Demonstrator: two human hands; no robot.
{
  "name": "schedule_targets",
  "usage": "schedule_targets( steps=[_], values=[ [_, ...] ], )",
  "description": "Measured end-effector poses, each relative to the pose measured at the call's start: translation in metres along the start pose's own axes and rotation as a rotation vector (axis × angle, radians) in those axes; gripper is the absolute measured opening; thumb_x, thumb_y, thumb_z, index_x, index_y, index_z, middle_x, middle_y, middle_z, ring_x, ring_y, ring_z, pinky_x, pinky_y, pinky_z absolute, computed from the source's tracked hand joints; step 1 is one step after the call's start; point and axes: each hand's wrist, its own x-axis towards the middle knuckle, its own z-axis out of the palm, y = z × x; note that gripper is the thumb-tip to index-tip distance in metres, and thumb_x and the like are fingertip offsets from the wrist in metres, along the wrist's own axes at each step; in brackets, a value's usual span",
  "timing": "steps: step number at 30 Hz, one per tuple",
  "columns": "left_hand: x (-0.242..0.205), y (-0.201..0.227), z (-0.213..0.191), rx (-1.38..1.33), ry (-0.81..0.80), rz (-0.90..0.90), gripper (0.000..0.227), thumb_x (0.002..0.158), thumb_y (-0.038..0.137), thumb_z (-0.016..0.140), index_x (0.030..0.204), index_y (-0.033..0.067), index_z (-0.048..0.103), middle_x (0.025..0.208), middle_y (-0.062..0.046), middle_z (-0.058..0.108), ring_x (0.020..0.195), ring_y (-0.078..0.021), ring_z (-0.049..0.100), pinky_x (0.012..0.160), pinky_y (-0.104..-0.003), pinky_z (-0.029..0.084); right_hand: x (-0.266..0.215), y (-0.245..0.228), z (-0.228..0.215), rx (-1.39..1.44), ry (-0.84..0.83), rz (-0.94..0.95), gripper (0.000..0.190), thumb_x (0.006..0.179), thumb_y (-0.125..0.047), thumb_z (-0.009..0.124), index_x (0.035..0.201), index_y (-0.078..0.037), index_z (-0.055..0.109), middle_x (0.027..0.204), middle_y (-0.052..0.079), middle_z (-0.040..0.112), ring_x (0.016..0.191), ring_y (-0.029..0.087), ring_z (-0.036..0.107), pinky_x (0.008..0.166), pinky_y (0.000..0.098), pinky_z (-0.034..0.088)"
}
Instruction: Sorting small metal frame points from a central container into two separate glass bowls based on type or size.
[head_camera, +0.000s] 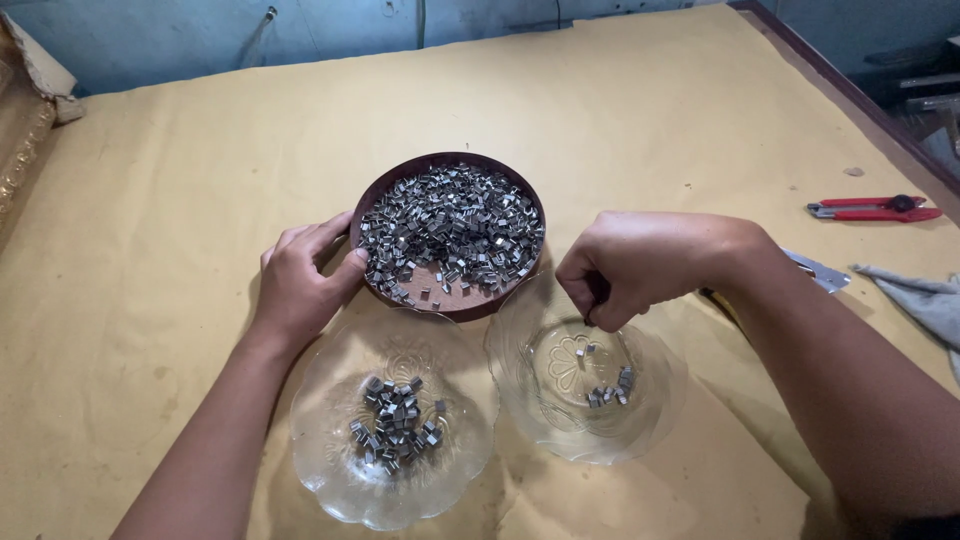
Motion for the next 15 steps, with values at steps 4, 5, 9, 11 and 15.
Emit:
schedule_targets(
  steps=[4,5,9,11,15],
  values=[
    [0.001,-0.001,0.001,0.005,-0.003,0.0,0.053,0.072,0.045,0.053,0.122,0.0287,0.051,0.109,0.004,0.058,0.114,-0.0193,0.044,0.101,-0.041,0.022,-0.001,-0.002,-0.001,0.0,0.012,-0.013,0.015,0.059,-0.013,0.062,0.072,-0.01,0.067,0.057,0.003,0.062,0.045,0.013,0.055,0.046,0.0234,0.046],
    [0.0,0.0,0.001,0.006,0.001,0.0,0.053,0.072,0.045,0.053,0.122,0.0282,0.051,0.109,0.004,0.058,0.114,-0.0194,0.044,0.101,-0.041,0.022,-0.003,-0.005,-0.002,0.016,0.003,-0.028,0.021,0.058,-0.012,0.06,0.078,-0.012,0.067,0.059,0.003,0.064,0.048,0.014,0.056,0.049,0.0239,0.047],
    [0.002,-0.002,0.002,0.009,0.007,0.002,0.053,0.072,0.046,0.053,0.122,0.0292,0.051,0.109,0.005,0.057,0.114,-0.0179,0.043,0.101,-0.041,0.022,-0.008,-0.014,-0.008,-0.008,-0.012,-0.014,0.027,0.061,-0.014,0.056,0.084,-0.017,0.07,0.06,0.001,0.065,0.048,0.012,0.054,0.052,0.0222,0.047],
    [0.002,-0.002,0.002,0.006,0.003,0.002,0.053,0.072,0.047,0.053,0.122,0.0297,0.051,0.109,0.006,0.057,0.114,-0.0181,0.044,0.101,-0.041,0.022,-0.007,-0.011,-0.007,0.001,0.021,-0.043,0.021,0.063,-0.013,0.055,0.077,-0.015,0.069,0.059,0.001,0.064,0.049,0.012,0.054,0.052,0.0229,0.047],
    [-0.001,0.004,-0.002,0.0,-0.009,-0.006,0.052,0.072,0.045,0.053,0.122,0.03,0.05,0.11,0.006,0.057,0.114,-0.018,0.043,0.101,-0.041,0.021,-0.009,-0.013,-0.009,0.044,0.181,-0.175,0.018,0.066,-0.011,0.053,0.071,-0.014,0.07,0.063,0.001,0.065,0.054,0.015,0.056,0.055,0.0243,0.048]
  ],
)
